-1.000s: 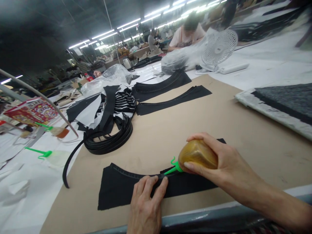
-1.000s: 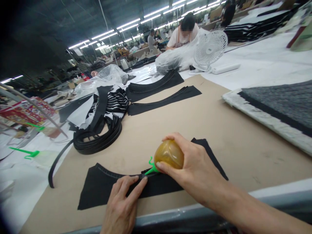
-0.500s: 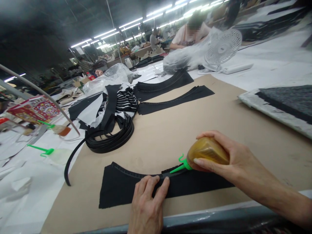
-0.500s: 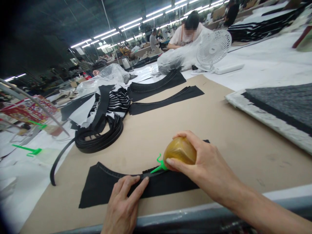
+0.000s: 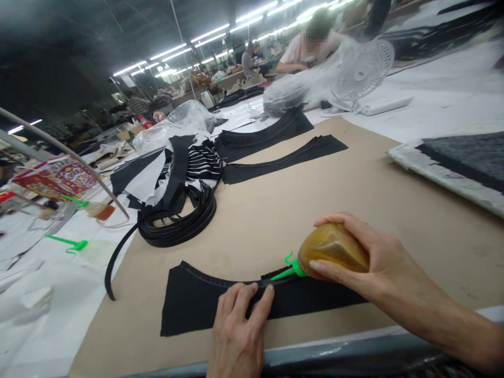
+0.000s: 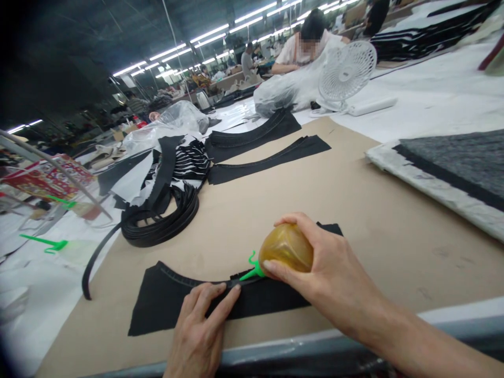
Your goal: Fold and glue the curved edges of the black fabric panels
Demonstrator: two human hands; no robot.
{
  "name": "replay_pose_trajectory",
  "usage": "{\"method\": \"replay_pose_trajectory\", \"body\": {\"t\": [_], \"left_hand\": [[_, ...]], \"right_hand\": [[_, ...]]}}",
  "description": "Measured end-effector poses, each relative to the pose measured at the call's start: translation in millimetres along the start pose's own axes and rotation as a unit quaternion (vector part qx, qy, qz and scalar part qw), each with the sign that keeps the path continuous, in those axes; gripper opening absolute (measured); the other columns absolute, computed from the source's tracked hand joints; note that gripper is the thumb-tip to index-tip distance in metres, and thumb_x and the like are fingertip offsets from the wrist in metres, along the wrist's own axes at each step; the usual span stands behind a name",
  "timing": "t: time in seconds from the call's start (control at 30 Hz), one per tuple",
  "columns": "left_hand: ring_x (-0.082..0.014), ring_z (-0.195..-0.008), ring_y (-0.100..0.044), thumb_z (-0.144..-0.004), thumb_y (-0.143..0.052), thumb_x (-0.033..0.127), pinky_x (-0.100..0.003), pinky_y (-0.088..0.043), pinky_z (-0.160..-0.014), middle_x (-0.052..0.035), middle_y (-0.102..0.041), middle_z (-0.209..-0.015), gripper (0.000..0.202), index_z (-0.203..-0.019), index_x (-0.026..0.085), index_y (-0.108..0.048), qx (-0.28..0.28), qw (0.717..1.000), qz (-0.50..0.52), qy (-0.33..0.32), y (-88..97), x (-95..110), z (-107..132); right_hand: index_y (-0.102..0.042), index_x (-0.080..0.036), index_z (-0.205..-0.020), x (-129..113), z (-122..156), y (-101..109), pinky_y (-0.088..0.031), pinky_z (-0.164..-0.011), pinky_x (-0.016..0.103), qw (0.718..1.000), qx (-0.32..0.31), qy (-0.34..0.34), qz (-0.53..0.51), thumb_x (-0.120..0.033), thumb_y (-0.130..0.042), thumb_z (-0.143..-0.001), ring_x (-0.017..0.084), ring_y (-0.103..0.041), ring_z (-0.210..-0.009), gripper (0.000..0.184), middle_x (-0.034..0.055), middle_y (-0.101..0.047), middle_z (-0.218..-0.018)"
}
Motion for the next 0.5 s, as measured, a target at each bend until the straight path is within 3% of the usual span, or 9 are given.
{"method": "replay_pose_trajectory", "body": {"t": [0.13, 0.33, 0.5], "left_hand": [[-0.0238, -0.111, -0.048, -0.088, -0.039, 0.001, -0.037, -0.044, -0.091, -0.0089, -0.057, -0.116, 0.052, -0.131, 0.025, -0.059, -0.007, 1.0, 0.002, 0.001, -1.2, -1.4, 1.3], [-0.0236, -0.111, -0.048, -0.088, -0.04, 0.001, -0.036, -0.044, -0.09, -0.0089, -0.057, -0.115, 0.053, -0.131, 0.025, -0.058, -0.006, 1.0, 0.002, -0.004, -0.5, -0.5, 1.3], [-0.0229, -0.11, -0.048, -0.088, -0.04, 0.001, -0.034, -0.044, -0.09, -0.0089, -0.057, -0.115, 0.051, -0.13, 0.024, -0.059, -0.006, 1.0, -0.015, -0.02, 0.4, -2.3, 0.0]], "right_hand": [[-0.056, -0.026, -0.109, -6.4, -0.2, -9.1, -0.051, -0.058, 0.028, 0.999, -0.033, 0.02, -0.026, -0.043, -0.07, -0.079, 0.017, -0.064, -0.063, 0.037, -0.0038, -0.067, -0.078], [-0.055, -0.028, -0.111, 3.9, 2.7, 2.8, -0.052, -0.059, 0.03, 1.0, -0.001, -0.007, 0.008, -0.049, -0.07, -0.079, 0.019, -0.065, -0.068, 0.042, -0.0028, -0.068, -0.083], [-0.055, -0.027, -0.111, -5.9, 4.1, -6.4, -0.052, -0.061, 0.029, 0.999, -0.021, 0.022, -0.009, -0.043, -0.07, -0.08, 0.017, -0.065, -0.066, 0.038, -0.0029, -0.068, -0.084]]}}
Point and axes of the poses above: each hand's wrist, its own z-axis away from the middle knuckle, its own y-axis out of the back of the hand, x = y × z, the point moved 4 cm from there along -z, towards the middle knuckle
